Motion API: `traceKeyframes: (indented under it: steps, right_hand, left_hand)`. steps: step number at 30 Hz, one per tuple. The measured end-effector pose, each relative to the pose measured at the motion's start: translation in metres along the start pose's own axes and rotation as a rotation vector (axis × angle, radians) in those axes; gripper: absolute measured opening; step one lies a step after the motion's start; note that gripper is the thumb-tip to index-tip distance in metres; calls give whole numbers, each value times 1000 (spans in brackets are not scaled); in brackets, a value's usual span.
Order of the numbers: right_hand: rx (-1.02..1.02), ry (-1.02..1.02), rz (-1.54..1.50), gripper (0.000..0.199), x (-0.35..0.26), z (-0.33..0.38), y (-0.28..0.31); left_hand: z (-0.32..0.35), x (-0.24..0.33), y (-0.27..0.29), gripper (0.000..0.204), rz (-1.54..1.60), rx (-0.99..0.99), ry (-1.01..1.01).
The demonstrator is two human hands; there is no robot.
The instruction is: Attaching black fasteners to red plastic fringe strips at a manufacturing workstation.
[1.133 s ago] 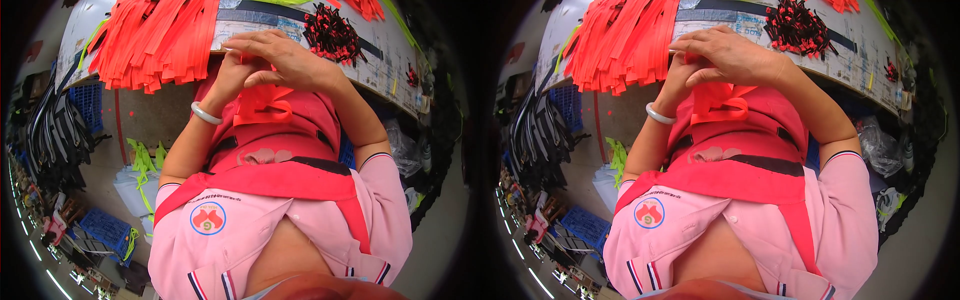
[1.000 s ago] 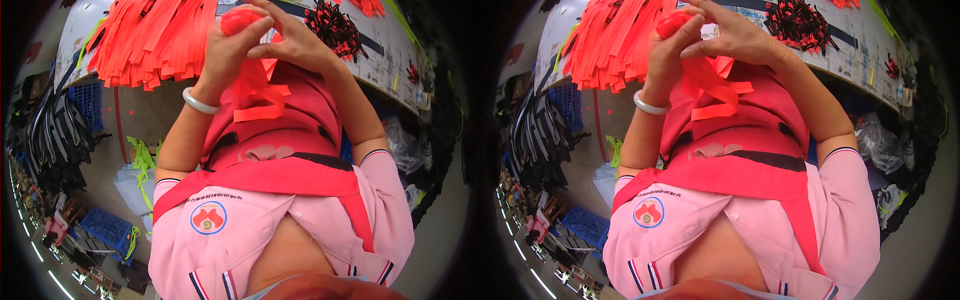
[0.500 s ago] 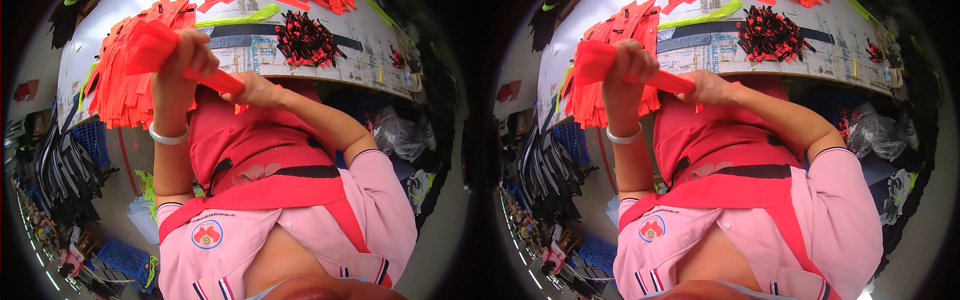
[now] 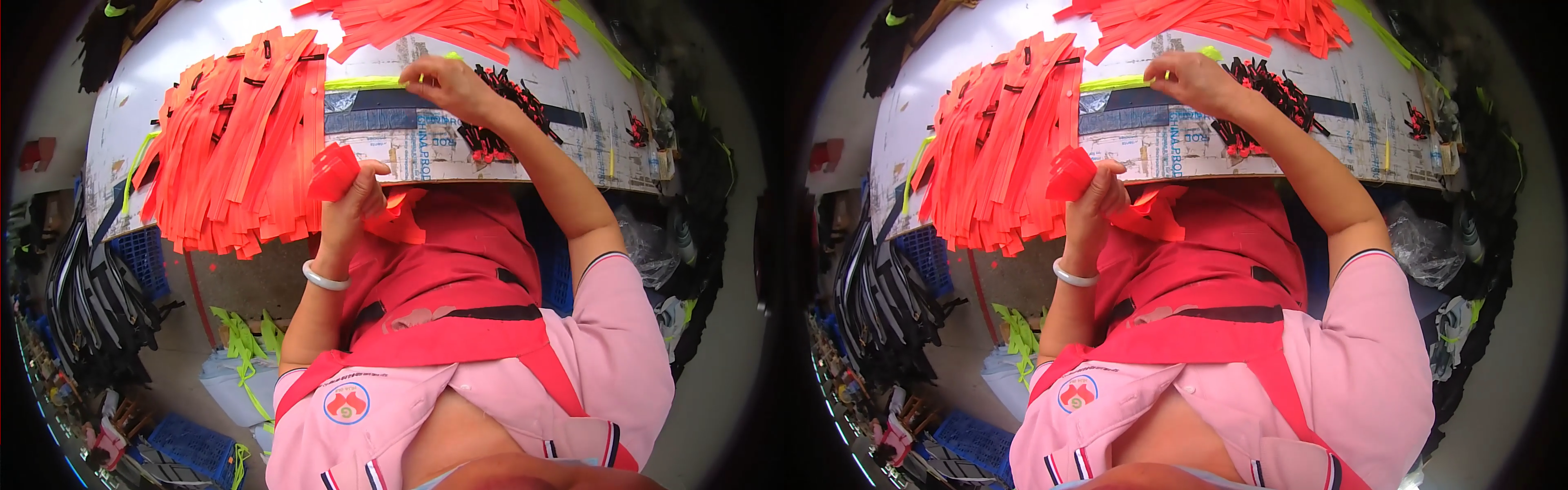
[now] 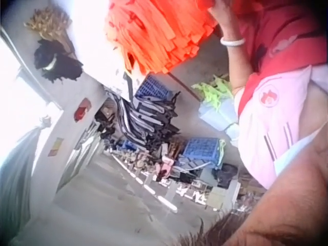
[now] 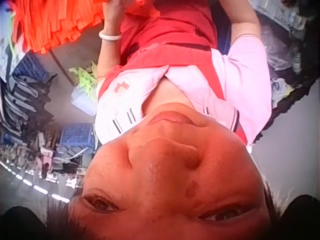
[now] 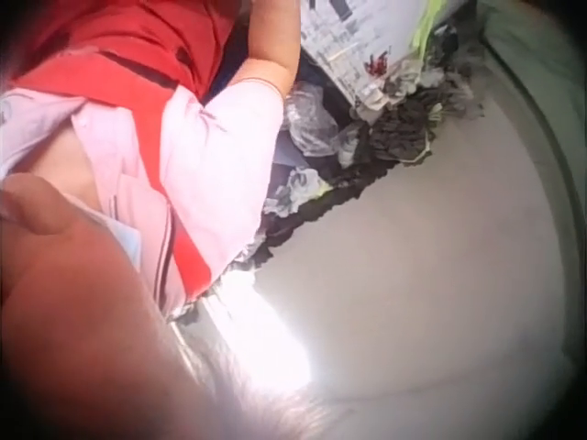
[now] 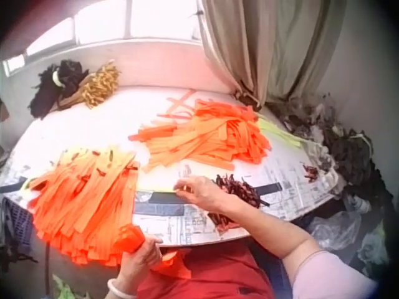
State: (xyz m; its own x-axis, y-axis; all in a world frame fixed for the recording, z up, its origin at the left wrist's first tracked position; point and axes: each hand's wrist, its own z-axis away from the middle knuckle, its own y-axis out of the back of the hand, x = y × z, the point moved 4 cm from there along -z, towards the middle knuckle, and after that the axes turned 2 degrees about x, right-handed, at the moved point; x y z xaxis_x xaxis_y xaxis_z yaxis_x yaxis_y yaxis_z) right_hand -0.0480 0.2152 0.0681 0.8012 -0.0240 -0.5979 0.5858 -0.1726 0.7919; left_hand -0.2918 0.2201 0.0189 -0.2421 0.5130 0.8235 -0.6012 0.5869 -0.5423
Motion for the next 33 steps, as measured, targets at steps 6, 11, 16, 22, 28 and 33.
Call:
traceKeyframes:
  steps: [6,11,16,22,28,33]
  right_hand:
    - [286,24,471,22,112,-101,-11]
    - [137,-4,394,15,105,-113,-26]
    - [141,53,407,15,92,-130,-32]
    - [68,152,322,18,81,-147,-52]
    - [-210,194,600,20,63,-159,-58]
    - [143,340,552,13,63,-138,-18]
  left_hand:
    - [5,-11,0,25,-23,-20,121]
    - [5,-15,12,23,105,50,178]
    - [-1,-21,12,22,143,20,186]
    - [-3,-24,14,21,156,13,203]
    - [-2,-22,12,20,151,24,185]
    - [-8,-13,10,22,68,13,74]
